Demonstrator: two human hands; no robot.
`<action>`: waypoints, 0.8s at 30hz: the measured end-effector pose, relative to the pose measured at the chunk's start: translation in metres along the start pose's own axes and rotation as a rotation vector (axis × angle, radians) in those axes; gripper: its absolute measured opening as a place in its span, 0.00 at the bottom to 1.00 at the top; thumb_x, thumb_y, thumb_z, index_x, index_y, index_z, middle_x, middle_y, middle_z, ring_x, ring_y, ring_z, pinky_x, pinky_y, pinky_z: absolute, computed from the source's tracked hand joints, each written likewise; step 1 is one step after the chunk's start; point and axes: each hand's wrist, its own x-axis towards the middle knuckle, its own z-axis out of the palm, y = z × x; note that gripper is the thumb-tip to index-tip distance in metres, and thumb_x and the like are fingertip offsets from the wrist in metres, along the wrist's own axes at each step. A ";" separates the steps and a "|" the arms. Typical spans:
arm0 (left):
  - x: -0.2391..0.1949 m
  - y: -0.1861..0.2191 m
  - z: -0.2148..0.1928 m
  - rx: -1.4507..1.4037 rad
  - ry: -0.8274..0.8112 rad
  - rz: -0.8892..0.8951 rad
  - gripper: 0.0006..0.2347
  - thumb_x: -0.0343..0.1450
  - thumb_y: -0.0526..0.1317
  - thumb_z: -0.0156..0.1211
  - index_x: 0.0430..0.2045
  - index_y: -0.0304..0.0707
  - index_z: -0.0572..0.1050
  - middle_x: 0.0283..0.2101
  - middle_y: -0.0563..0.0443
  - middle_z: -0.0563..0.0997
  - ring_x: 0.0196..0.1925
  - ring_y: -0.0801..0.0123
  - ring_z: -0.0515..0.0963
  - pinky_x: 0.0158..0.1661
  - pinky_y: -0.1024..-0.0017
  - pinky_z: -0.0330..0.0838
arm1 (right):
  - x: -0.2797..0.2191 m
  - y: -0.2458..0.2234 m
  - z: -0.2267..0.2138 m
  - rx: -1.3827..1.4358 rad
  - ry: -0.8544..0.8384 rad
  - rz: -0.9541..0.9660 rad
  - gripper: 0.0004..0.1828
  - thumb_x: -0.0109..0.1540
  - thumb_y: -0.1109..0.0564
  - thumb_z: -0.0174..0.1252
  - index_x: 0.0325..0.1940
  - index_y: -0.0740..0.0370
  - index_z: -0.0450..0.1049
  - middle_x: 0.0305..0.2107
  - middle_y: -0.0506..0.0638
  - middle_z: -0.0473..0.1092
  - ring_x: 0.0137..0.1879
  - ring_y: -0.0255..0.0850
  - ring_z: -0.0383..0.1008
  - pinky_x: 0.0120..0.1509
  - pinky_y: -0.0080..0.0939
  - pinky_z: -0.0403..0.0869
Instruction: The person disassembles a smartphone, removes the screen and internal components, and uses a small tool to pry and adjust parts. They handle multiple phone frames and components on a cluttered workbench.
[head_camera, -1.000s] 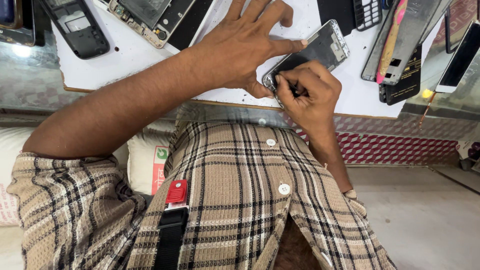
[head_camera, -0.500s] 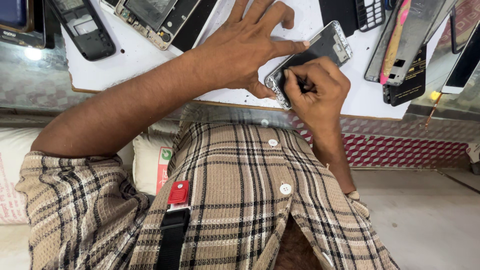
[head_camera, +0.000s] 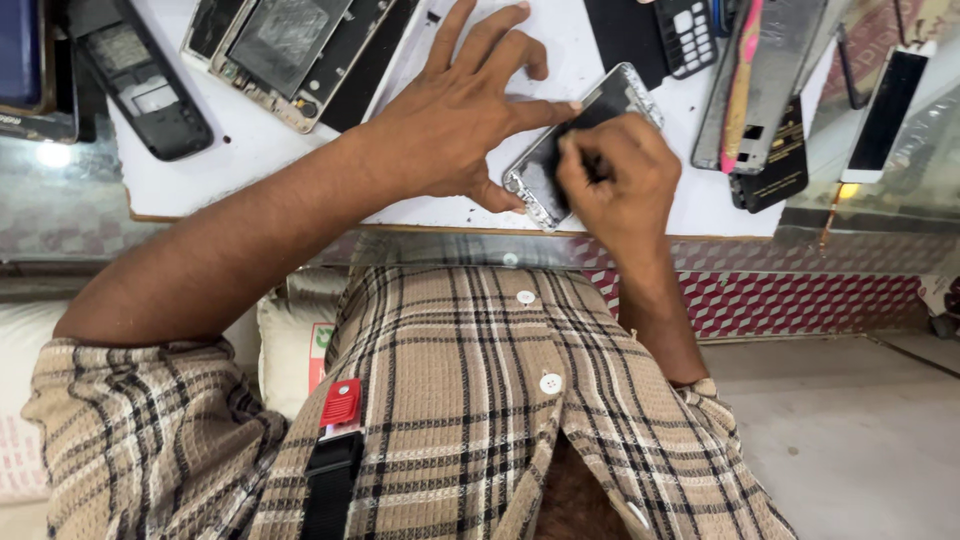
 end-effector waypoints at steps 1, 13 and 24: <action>0.000 0.000 0.000 -0.026 -0.020 -0.005 0.43 0.47 0.59 0.80 0.61 0.54 0.76 0.60 0.42 0.65 0.74 0.40 0.49 0.71 0.37 0.32 | 0.000 0.006 -0.005 0.009 0.010 0.058 0.05 0.63 0.65 0.71 0.40 0.67 0.81 0.30 0.50 0.71 0.30 0.34 0.69 0.33 0.35 0.66; 0.004 -0.005 0.001 -0.131 0.137 0.027 0.26 0.65 0.56 0.77 0.51 0.40 0.79 0.55 0.47 0.74 0.68 0.51 0.63 0.70 0.46 0.45 | -0.011 0.021 -0.028 0.061 0.165 0.124 0.06 0.68 0.68 0.68 0.48 0.67 0.81 0.37 0.51 0.74 0.37 0.33 0.73 0.40 0.31 0.69; 0.005 0.001 0.002 -0.092 0.153 -0.030 0.13 0.67 0.47 0.76 0.41 0.44 0.84 0.40 0.54 0.78 0.47 0.62 0.73 0.52 0.59 0.59 | 0.025 0.008 -0.028 -0.103 -0.013 -0.126 0.06 0.61 0.62 0.72 0.40 0.62 0.81 0.36 0.50 0.71 0.46 0.45 0.71 0.53 0.46 0.67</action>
